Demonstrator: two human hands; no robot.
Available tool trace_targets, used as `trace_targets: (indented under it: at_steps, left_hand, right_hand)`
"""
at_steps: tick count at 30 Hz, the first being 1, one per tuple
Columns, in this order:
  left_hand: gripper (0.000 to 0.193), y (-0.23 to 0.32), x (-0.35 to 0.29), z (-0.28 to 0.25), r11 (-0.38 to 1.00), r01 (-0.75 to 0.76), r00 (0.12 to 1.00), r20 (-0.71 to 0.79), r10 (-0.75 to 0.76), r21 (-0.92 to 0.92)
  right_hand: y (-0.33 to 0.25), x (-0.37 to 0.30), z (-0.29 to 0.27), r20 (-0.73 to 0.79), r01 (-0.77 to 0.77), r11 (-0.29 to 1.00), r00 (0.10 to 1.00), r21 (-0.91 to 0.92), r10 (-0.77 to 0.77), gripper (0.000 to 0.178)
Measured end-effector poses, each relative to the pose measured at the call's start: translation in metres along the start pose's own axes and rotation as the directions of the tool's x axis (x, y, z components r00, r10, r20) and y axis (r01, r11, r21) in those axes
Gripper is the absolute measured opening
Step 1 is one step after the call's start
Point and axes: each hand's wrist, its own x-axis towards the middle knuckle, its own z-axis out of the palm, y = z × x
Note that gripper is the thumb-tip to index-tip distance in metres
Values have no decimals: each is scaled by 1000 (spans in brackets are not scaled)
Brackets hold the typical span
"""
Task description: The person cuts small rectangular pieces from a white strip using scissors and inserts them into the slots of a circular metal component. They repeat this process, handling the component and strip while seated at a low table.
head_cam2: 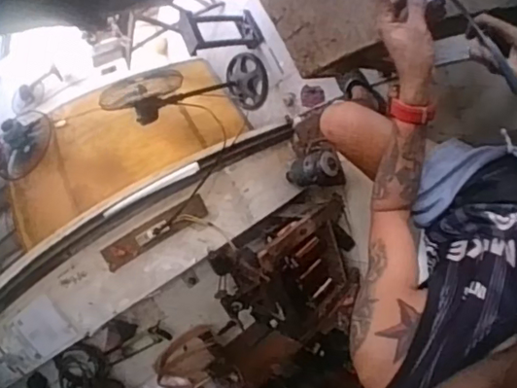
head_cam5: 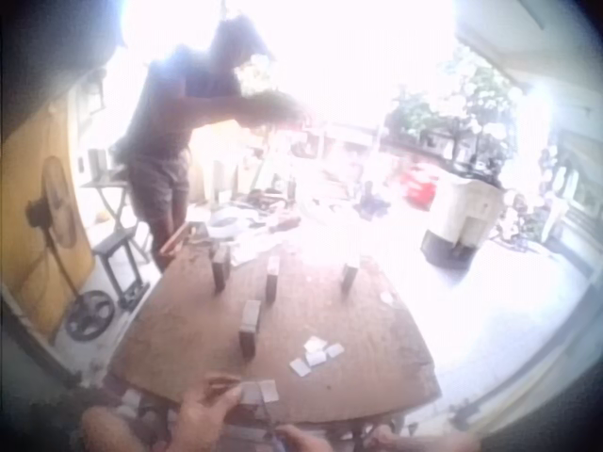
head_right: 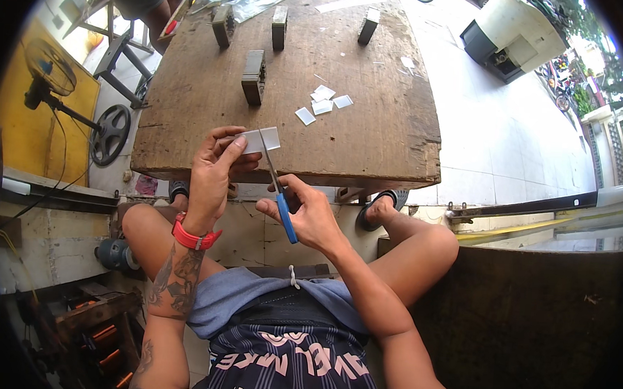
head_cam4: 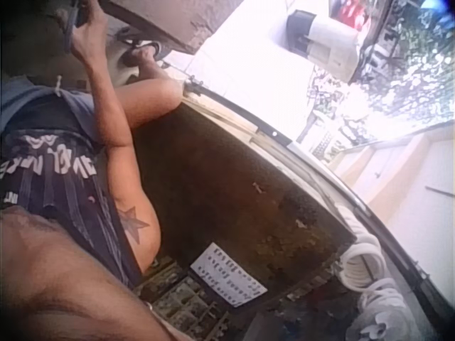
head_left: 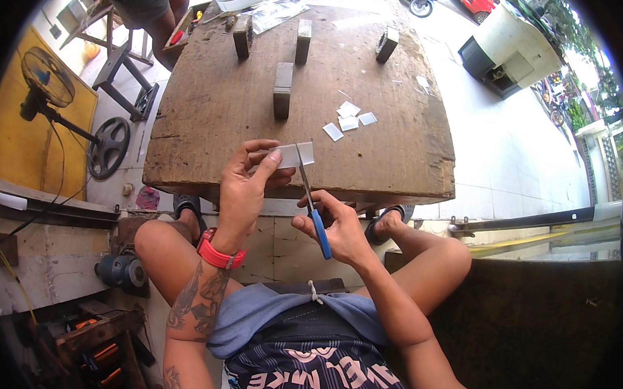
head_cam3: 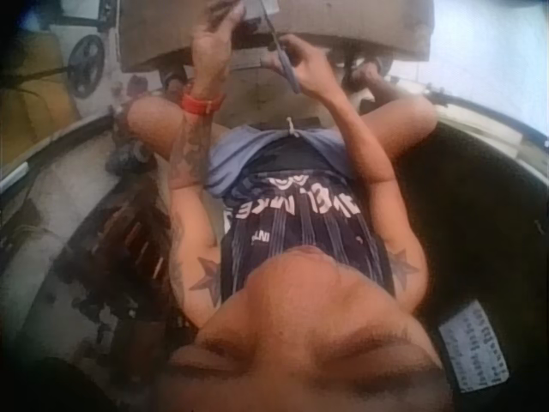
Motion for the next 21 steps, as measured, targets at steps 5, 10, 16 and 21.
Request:
trace_targets:
  at_steps: [5,10,16,21]
  left_hand:
    - [24,2,-1,1,1000,-8,1000,19,8,6]
    - [25,-1,-3,4,1000,14,999,47,-15,24]
    - [25,-1,-3,4,999,1,999,41,-3,38]
    - [28,1,-4,5,999,-5,1000,15,4,53]
  right_hand:
    - [2,2,1,74,-56,974,996,221,40,47]
    - [3,4,3,59,-127,944,992,305,114,43]
    - [4,6,4,1,-111,965,994,238,114,39]
    - [6,4,2,23,-137,967,991,214,135,45]
